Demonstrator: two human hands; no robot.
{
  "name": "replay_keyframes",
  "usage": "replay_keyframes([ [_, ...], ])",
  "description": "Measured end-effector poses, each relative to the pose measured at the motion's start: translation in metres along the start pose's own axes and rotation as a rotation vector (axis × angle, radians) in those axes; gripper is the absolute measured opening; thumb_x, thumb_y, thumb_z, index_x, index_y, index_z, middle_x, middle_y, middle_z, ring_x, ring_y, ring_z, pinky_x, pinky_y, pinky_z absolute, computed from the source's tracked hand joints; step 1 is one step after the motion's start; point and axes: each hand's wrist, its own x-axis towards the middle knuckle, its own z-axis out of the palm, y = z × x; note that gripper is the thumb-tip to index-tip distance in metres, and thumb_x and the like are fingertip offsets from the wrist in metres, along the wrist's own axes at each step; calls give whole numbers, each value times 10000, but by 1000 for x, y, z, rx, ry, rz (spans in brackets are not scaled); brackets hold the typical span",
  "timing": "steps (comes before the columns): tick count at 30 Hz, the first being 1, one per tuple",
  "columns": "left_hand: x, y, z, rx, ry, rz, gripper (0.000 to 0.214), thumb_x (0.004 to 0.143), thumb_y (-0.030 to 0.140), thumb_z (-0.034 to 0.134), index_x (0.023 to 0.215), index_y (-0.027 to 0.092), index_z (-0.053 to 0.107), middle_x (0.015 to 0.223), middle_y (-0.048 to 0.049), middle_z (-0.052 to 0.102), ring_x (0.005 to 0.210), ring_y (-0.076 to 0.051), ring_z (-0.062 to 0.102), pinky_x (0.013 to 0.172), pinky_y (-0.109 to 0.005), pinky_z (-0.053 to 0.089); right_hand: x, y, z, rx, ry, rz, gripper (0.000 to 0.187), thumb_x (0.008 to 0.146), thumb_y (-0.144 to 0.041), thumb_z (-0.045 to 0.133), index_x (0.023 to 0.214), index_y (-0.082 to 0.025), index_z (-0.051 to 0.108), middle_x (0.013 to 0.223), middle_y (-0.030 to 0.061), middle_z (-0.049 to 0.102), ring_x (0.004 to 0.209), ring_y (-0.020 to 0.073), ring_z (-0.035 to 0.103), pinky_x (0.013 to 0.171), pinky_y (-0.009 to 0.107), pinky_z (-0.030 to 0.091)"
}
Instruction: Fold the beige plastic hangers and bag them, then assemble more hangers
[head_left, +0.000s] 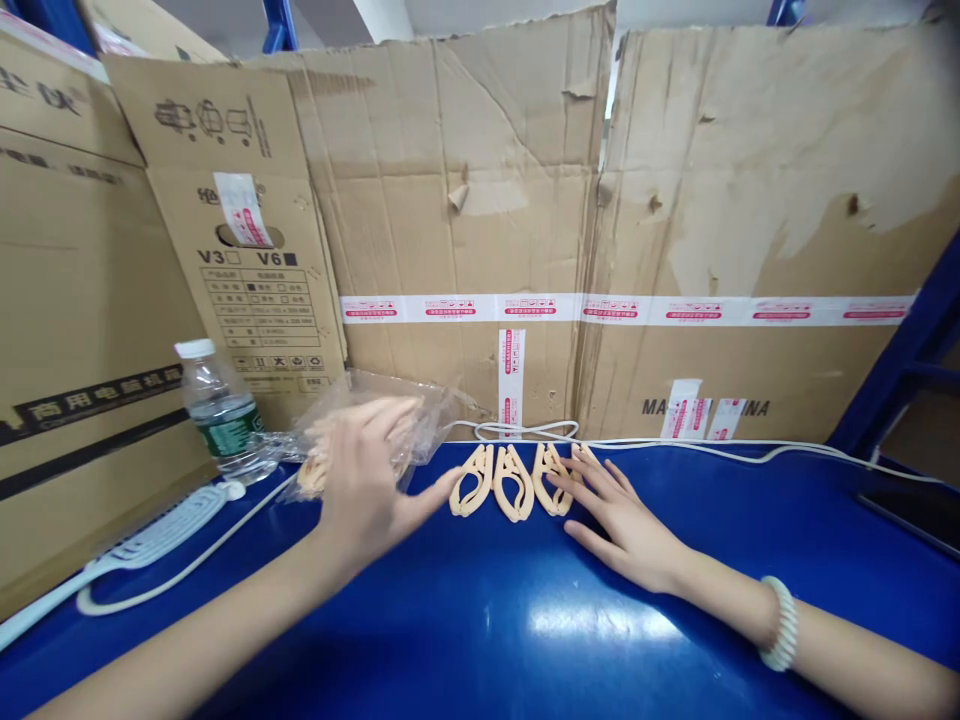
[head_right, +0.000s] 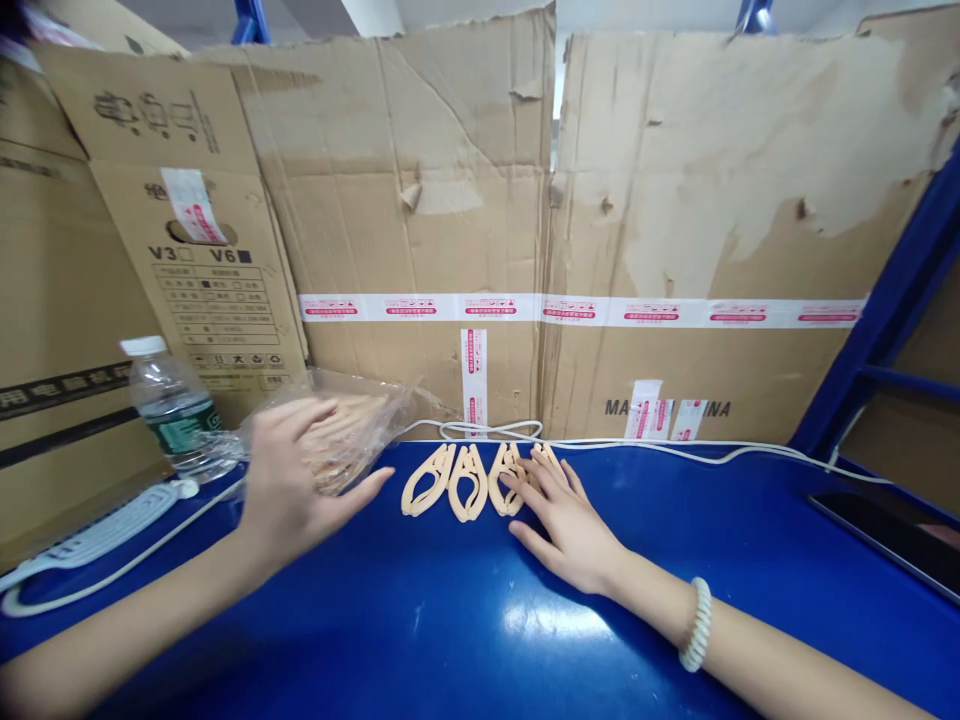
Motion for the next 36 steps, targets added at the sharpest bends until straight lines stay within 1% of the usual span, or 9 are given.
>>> replay_keyframes([
  [3,8,-17,25,292,-79,-68,781,711,534,730,1287,91,443,1244,-221,547,1126,-406,499,928,-563,395,-1,-1,0,-15,51,18,495,972,-467,385,1428,-277,425,1498,113,386,1446,313,201,1134,598,189],
  [8,5,-26,34,347,-210,-14,157,857,269,595,990,186,593,1102,-107,670,1048,-326,573,848,-466,407,-1,-1,1,-24,126,43,447,963,-394,413,1386,-260,466,1453,130,436,1417,306,274,1123,604,196],
  [9,5,-25,32,319,-200,12,68,876,210,558,928,193,599,1042,-88,692,1012,-305,593,827,-448,407,0,-1,1,-20,147,45,438,959,-375,420,1378,-260,473,1441,130,448,1410,306,287,1122,604,198],
  [15,-1,18,9,-174,-21,310,152,877,49,533,882,194,583,937,-41,713,875,-189,649,803,-364,465,3,6,0,114,358,56,320,961,-334,428,1224,-225,573,1322,126,531,1322,286,405,1096,538,300],
  [20,-35,49,-3,-570,-183,510,175,923,58,460,890,173,588,1028,-73,702,898,-166,665,914,-390,505,2,7,-22,309,562,54,257,965,-358,436,1103,-224,608,1172,106,599,1149,256,544,1003,454,424],
  [24,-57,48,9,-629,-298,463,202,877,-1,453,887,157,577,1006,-104,695,928,-194,649,868,-383,540,-2,-3,-45,333,632,33,218,968,-321,448,1074,-219,608,1100,88,629,1075,234,575,959,434,444],
  [26,-61,45,16,-654,-364,428,231,868,-15,422,889,157,574,1030,-119,688,980,-212,639,876,-388,542,-3,-13,-53,350,547,-18,211,964,-299,458,1085,-210,607,1069,84,643,1027,223,593,918,418,468],
  [31,-60,42,21,-722,-461,400,240,886,10,391,835,166,566,1025,-134,683,1021,-221,636,850,-351,559,-7,-40,-56,390,84,-296,216,941,-247,514,1133,-217,608,1133,71,641,1096,197,570,981,407,455],
  [36,-60,39,15,-758,-531,343,274,777,-30,404,840,172,579,1057,-122,673,1064,-233,613,916,-397,534,-12,-50,-45,312,-105,-364,470,879,-376,620,1306,-203,530,1362,118,512,1274,233,454,1075,423,373],
])
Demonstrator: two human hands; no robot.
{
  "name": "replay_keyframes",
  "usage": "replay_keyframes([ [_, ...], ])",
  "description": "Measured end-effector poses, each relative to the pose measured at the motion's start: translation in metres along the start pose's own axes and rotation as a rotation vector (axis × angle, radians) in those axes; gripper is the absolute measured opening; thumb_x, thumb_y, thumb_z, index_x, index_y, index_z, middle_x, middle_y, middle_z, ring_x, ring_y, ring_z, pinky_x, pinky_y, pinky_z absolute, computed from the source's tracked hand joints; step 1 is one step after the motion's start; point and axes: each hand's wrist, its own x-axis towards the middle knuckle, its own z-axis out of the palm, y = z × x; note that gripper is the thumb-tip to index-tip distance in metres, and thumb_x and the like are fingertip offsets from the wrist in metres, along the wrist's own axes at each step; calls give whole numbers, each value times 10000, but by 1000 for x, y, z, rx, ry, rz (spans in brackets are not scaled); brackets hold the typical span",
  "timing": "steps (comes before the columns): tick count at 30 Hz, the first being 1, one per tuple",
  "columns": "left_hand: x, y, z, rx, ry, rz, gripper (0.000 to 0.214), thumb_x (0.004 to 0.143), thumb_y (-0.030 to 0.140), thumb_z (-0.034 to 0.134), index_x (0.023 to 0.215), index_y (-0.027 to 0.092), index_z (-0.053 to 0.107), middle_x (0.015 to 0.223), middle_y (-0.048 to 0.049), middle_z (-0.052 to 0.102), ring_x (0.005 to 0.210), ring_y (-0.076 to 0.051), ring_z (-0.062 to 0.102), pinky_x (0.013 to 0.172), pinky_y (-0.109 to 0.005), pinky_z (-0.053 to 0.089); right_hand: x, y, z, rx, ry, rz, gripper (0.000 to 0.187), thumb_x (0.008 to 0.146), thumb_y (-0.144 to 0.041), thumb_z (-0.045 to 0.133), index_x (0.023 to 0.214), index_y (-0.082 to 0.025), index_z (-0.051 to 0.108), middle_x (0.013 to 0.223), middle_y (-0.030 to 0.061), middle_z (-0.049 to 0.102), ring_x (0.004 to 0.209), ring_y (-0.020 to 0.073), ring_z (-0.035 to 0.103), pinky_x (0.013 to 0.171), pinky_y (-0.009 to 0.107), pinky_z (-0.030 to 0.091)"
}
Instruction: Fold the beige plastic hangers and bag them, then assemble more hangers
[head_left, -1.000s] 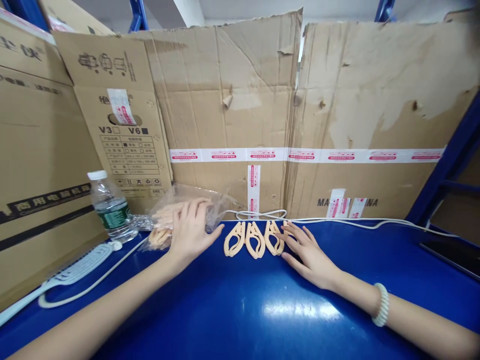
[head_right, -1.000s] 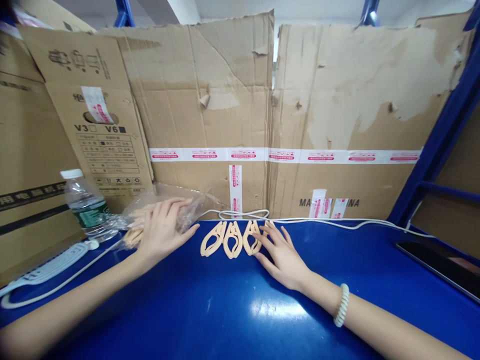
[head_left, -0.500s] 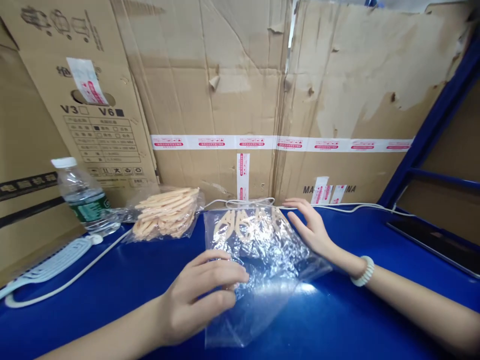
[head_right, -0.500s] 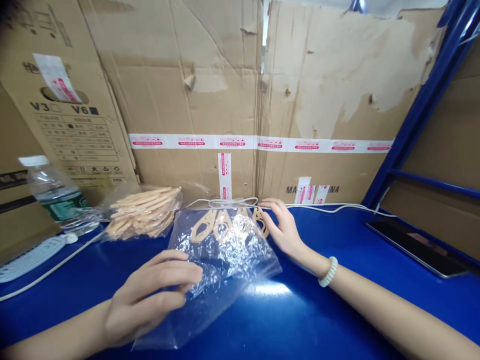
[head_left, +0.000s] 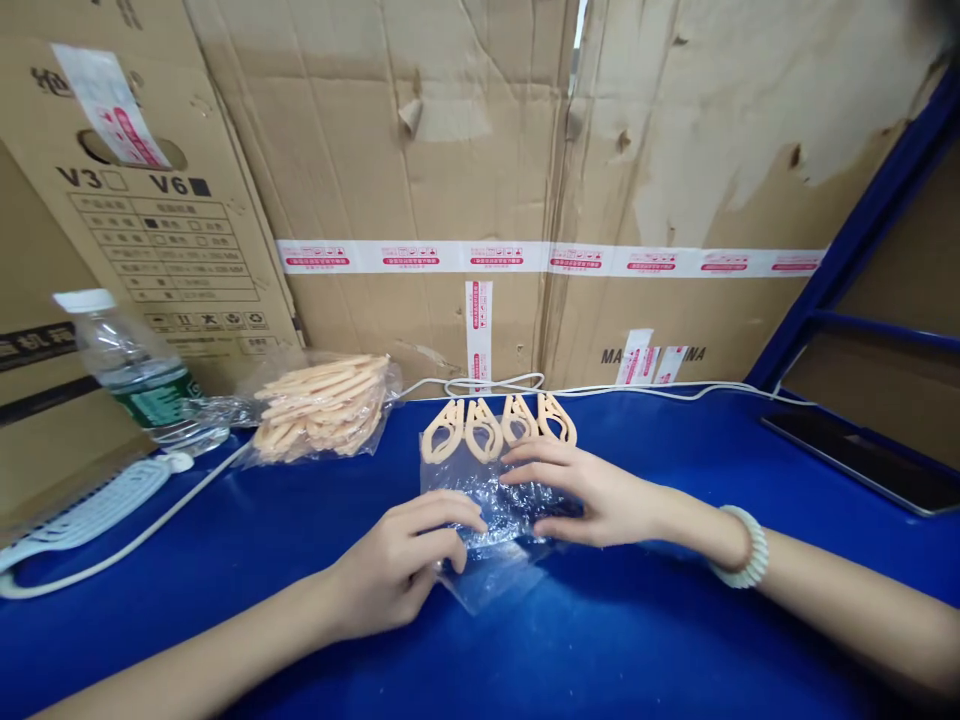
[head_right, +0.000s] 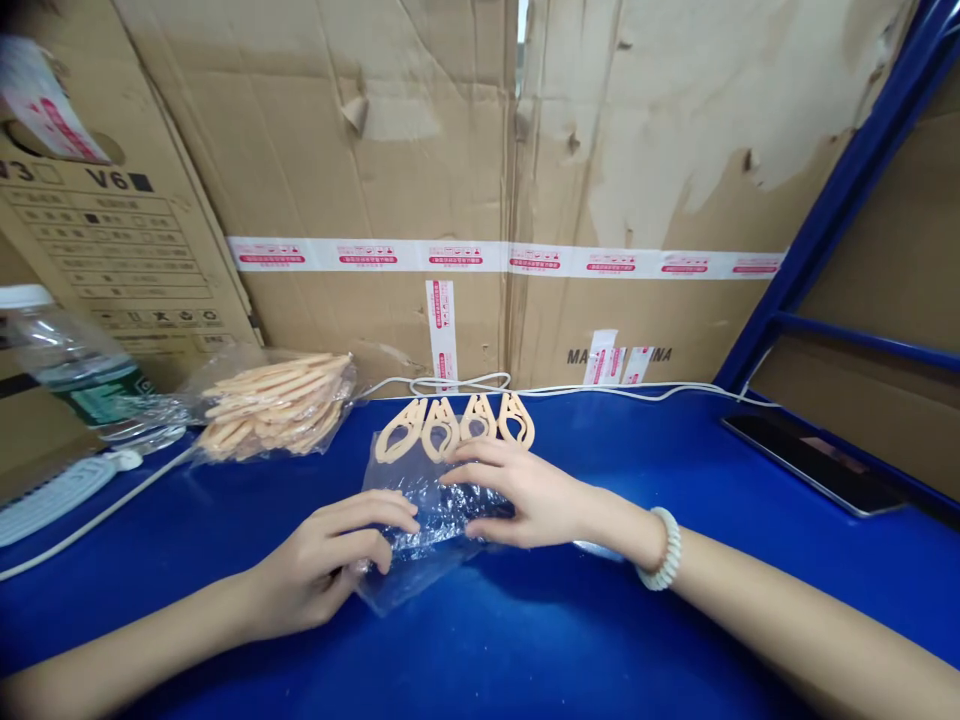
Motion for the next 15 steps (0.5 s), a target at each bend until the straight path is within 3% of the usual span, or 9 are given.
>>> replay_keyframes([
  [4,-1,4,-6,-47,-43,-33,371,649,59,450,950,186,626,1108,-117,643,1093,-287,576,945,-500,496,-2,0,5,-81,-64,30,629,831,-465,654,1376,-208,474,1421,133,449,1304,274,414,1074,452,357],
  [7,0,6,-8,-72,-34,-32,366,648,140,464,960,193,649,1054,-107,641,1003,-284,589,896,-504,498,-1,-2,7,-158,-72,32,638,809,-477,669,1359,-208,489,1386,134,471,1250,287,447,1023,457,394],
  [11,2,7,-4,-53,34,-73,204,805,166,483,837,187,683,954,-99,656,864,-229,588,779,-415,507,-2,-6,10,-322,-35,15,424,875,-348,584,1263,-178,554,1215,131,563,1064,263,522,887,421,455],
  [15,6,8,1,10,81,-149,288,886,135,505,652,166,670,849,-78,670,723,-160,583,658,-304,483,-1,-6,17,-504,17,-43,217,933,-239,446,987,-153,638,918,95,618,824,215,529,727,348,449],
])
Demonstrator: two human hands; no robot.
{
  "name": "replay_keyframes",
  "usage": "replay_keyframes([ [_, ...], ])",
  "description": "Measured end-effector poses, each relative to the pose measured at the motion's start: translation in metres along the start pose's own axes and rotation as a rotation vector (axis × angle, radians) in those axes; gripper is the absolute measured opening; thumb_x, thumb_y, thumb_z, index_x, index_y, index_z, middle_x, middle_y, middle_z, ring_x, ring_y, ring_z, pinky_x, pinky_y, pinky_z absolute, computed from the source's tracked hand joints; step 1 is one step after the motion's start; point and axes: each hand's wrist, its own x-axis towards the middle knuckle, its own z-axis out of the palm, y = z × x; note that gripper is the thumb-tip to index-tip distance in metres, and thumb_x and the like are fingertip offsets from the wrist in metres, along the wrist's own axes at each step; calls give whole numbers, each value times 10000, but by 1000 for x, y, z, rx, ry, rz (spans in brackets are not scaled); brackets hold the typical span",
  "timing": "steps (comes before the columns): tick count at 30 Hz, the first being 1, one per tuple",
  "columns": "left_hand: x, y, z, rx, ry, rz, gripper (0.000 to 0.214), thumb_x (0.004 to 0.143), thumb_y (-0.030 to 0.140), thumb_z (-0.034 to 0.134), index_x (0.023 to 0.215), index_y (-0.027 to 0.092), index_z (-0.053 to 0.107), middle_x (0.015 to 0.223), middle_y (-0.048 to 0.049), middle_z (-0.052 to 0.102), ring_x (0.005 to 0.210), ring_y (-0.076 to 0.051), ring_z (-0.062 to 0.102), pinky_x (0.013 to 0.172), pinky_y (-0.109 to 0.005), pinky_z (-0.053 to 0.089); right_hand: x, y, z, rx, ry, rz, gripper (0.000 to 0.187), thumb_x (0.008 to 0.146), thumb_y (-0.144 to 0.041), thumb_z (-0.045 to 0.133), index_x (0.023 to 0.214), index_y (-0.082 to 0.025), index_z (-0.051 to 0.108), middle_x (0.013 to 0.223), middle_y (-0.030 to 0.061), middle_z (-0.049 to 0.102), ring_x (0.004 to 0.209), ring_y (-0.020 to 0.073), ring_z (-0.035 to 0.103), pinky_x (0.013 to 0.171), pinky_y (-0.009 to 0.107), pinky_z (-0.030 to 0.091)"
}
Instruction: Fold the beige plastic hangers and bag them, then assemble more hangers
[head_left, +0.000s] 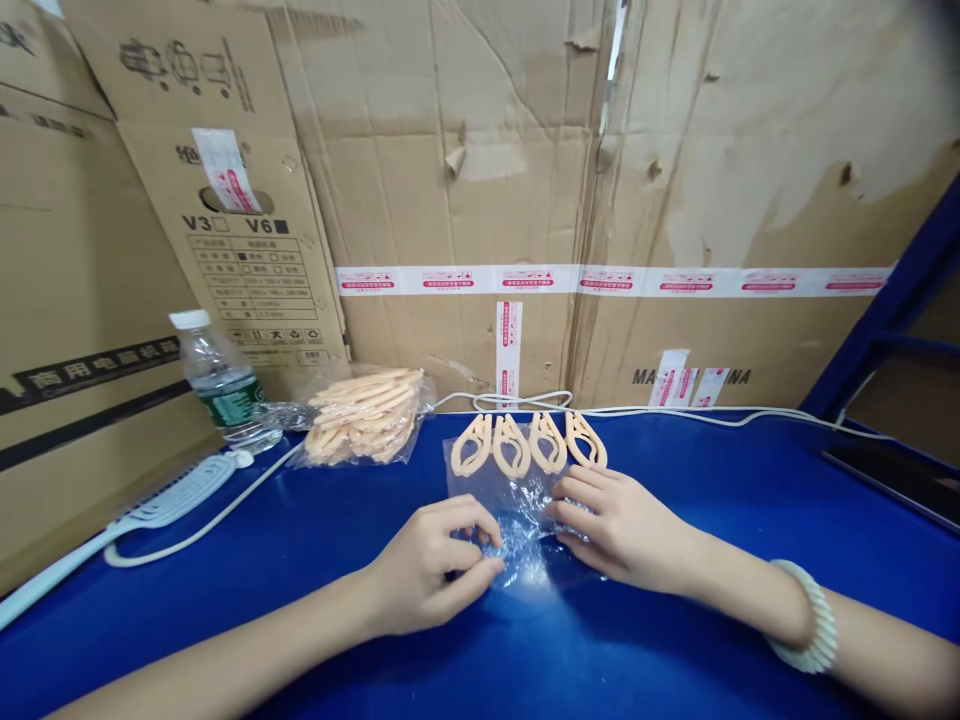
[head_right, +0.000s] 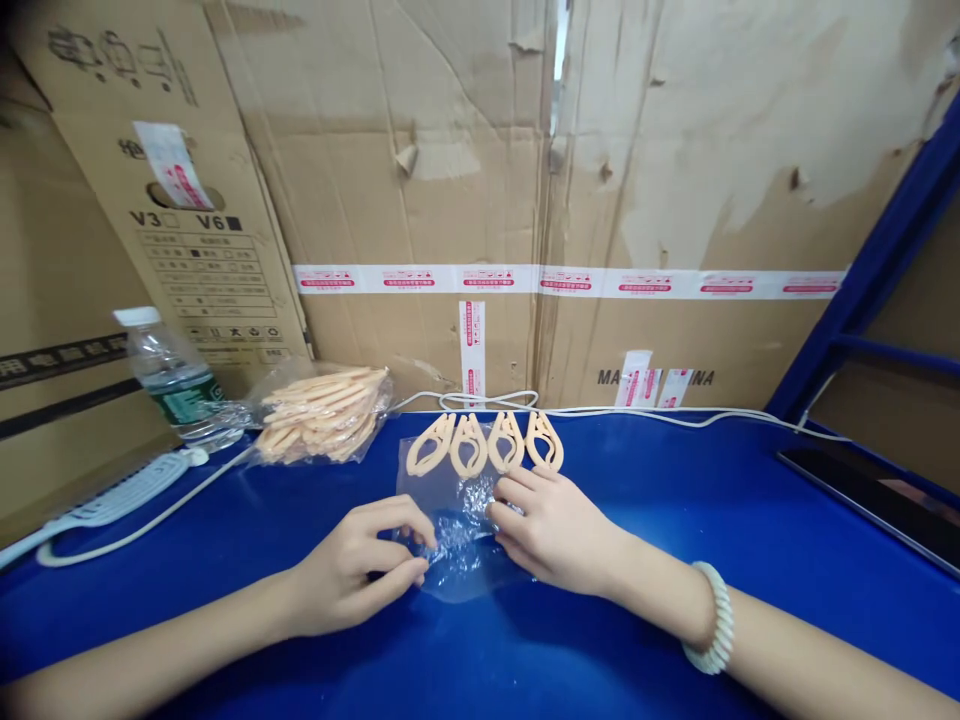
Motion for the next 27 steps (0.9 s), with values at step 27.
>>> replay_keyframes([
  [27,7,31,23,193,8,-219,243,757,71,548,904,199,403,940,-47,535,860,-208,529,742,-361,486,2,-34,-17,338,47,268,95,847,-78,542,830,-170,535,751,-5,549,581,98,456,537,210,342],
])
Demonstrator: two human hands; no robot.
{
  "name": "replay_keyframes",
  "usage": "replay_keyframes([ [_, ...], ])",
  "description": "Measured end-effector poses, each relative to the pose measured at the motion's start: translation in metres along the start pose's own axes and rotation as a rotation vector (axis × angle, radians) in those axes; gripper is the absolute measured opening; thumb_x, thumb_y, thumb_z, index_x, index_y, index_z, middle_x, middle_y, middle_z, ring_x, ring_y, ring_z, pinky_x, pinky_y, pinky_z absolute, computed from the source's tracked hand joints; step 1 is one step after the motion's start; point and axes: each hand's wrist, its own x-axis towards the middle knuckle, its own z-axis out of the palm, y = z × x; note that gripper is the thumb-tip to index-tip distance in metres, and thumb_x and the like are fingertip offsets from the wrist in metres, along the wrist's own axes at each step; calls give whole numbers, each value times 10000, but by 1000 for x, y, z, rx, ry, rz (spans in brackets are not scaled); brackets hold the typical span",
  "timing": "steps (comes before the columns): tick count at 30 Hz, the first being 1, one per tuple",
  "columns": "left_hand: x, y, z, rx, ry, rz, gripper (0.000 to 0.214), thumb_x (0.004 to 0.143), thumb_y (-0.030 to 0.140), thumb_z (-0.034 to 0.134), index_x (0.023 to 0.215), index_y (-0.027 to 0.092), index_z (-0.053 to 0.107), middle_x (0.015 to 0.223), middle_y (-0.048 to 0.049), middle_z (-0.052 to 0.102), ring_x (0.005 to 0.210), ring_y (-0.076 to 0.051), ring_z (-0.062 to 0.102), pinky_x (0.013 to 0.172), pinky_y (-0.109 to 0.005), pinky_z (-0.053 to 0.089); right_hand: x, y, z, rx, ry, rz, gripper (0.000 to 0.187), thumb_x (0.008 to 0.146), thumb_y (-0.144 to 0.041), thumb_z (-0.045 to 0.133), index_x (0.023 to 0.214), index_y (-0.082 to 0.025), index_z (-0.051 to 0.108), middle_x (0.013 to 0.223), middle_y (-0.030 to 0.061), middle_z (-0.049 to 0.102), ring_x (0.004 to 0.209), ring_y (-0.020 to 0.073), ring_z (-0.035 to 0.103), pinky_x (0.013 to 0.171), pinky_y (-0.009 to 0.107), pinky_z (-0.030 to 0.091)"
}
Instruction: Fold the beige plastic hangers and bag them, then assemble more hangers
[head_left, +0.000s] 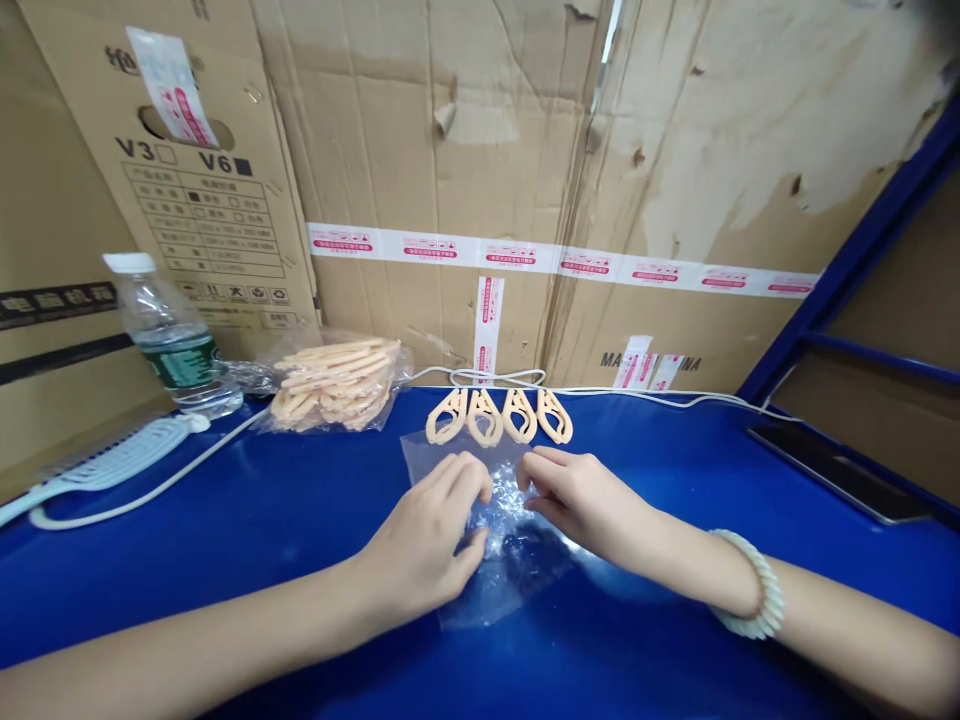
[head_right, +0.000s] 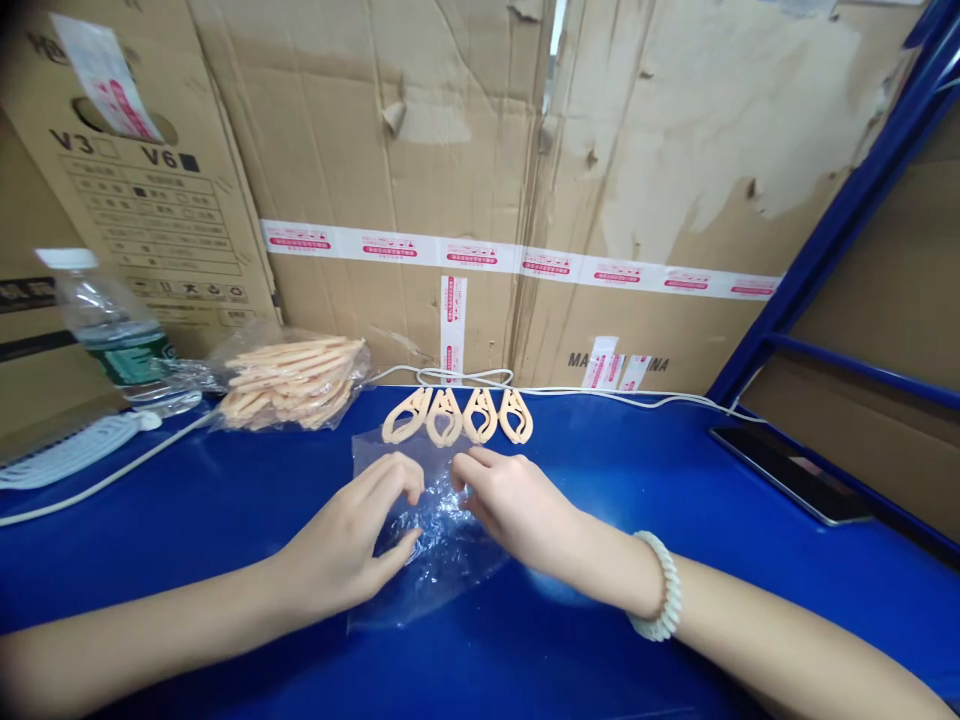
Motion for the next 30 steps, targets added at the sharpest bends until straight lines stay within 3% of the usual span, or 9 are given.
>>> replay_keyframes([
  [2,-5,-2,3,23,16,94,209,798,7,450,885,193,410,935,-50,556,838,-190,548,720,-331,491,2,1,-7,61,-10,-10,69,835,-148,629,817,-167,566,683,-28,552,542,85,458,516,202,334],
  [4,-8,-6,5,73,55,203,207,838,-20,407,879,180,440,968,-63,589,851,-184,577,720,-314,503,8,16,-17,89,108,8,153,882,-252,613,761,-164,584,614,-34,548,527,87,473,522,205,353],
  [7,-11,-11,8,164,115,330,194,879,-14,421,896,160,504,1048,-79,624,885,-186,611,738,-309,527,24,64,-33,-88,307,143,207,951,-273,491,842,-150,616,693,19,617,616,128,548,604,247,429],
  [10,-12,-13,10,194,137,382,185,887,-4,439,896,147,546,1095,-93,638,903,-195,631,714,-303,550,38,122,-36,-275,29,76,327,852,-78,505,1162,-125,595,1111,141,640,1043,221,589,880,346,470],
  [14,-11,-12,10,201,160,429,162,891,15,479,904,135,586,1152,-112,647,973,-222,638,721,-312,577,41,164,-22,-336,-170,22,588,724,33,528,1270,-177,582,1372,153,499,1249,267,484,1005,405,420],
  [18,-12,-13,11,221,169,444,171,896,32,493,927,140,622,1222,-100,646,1039,-244,624,755,-342,595,33,166,-18,-402,-238,29,505,776,-34,535,1263,-157,589,1435,197,410,1260,333,461,998,482,414],
  [21,-13,-14,12,210,180,443,208,903,37,480,983,145,639,1231,-83,656,1066,-243,618,774,-350,599,18,160,-28,-418,-287,47,372,787,-68,532,1142,-106,639,1309,224,519,1168,343,533,958,475,445],
  [25,-13,-11,10,215,177,465,243,900,41,481,1054,137,642,1202,-84,675,1083,-235,618,815,-356,591,-16,148,-43,-393,-344,79,408,796,-53,481,1187,-83,595,1082,182,637,991,266,634,872,383,509],
  [30,-11,-9,8,244,124,443,282,867,40,486,1080,142,641,1216,-90,666,1087,-238,616,867,-395,566,-71,126,-56,-330,-203,77,380,910,-108,379,1232,-110,580,1130,171,624,1015,235,636,894,384,516],
])
